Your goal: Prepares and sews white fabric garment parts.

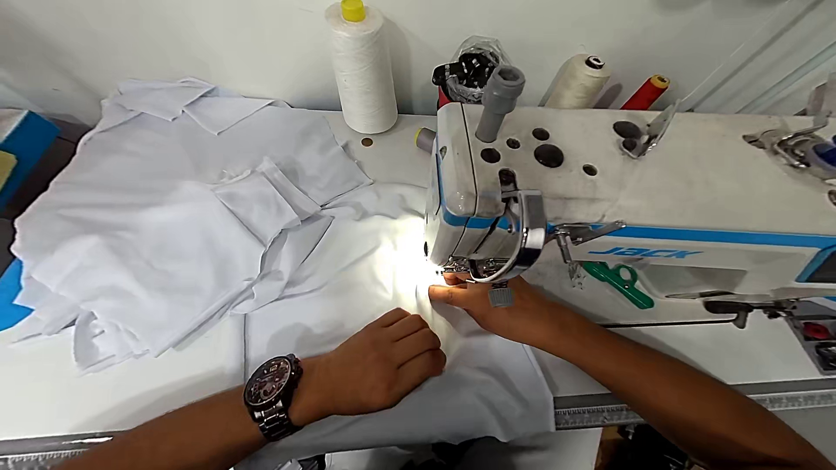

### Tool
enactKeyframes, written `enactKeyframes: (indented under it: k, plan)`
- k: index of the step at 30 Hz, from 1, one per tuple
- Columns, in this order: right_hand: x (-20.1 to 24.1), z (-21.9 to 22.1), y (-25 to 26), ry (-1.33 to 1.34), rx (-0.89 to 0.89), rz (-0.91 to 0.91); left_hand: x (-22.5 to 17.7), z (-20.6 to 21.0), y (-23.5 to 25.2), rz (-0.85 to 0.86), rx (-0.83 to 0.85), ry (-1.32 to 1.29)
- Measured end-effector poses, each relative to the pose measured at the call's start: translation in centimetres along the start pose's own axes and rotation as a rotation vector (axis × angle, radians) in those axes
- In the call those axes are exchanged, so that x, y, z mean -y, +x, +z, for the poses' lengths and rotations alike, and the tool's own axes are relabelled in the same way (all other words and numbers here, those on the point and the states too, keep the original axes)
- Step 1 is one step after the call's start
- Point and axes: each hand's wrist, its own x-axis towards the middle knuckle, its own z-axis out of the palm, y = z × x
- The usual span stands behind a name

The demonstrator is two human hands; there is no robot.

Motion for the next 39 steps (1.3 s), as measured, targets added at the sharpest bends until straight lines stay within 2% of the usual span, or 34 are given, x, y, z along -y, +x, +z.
enactKeyframes:
  k: [2, 4, 6, 8, 11, 15, 18, 23, 25, 29, 33, 39]
  plan:
    - [0.2, -0.1, 0.3, -0.025, 0.049, 0.006, -0.3, 0.0, 0.1, 0.043, -0.008, -0.042]
    - [0.2, -0.5, 0.3, -0.043, 0.083, 0.0, -0.4, 0.4, -0.1, 0.015, 0.037, -0.002]
    - [0.0, -0.8, 0.0, -0.039, 0.017, 0.005, -0.5, 0.6, -0.3, -0.102, 0.051, 0.06]
    - [0.4, -0.8, -0.5, -0.061, -0.126, 0.044, -0.5, 0.6, -0.5, -0.232, 0.04, 0.112]
    - [1.1, -0.8, -0.6, -0.087, -0.229, 0.125, -0.6, 0.9, -0.6, -0.384, 0.127, 0.165]
    - [1.5, -0.6, -0.3, -0.007, -0.256, 0.181, -1.1, 0.8, -0.4, -0.41, 0.234, 0.219]
    - [0.7, -0.5, -0.7, 0.026, -0.259, 0.168, 0.6, 0.1, 0.3, -0.413, 0.184, 0.162]
    - [0.3, -0.6, -1.1, 0.029, -0.285, 0.163, 2.8, -0.2, 0.8, -0.357, 0.22, 0.124]
    - [0.6, -0.8, -1.0, -0.021, -0.296, 0.14, 2.5, -0.2, 0.7, -0.343, 0.195, 0.147]
    - [0.9, -0.7, -0.7, -0.12, -0.271, 0.083, 0.9, 0.1, 0.9, -0.195, 0.122, 0.189]
    - [0.3, -0.5, -0.8, -0.036, -0.277, 0.079, 0.1, 0.9, 0.7, -0.093, 0.148, 0.178]
    - [-0.6, 0.0, -1.1, 0.015, -0.22, 0.011, -0.5, 0.4, 0.5, 0.017, 0.03, 0.138]
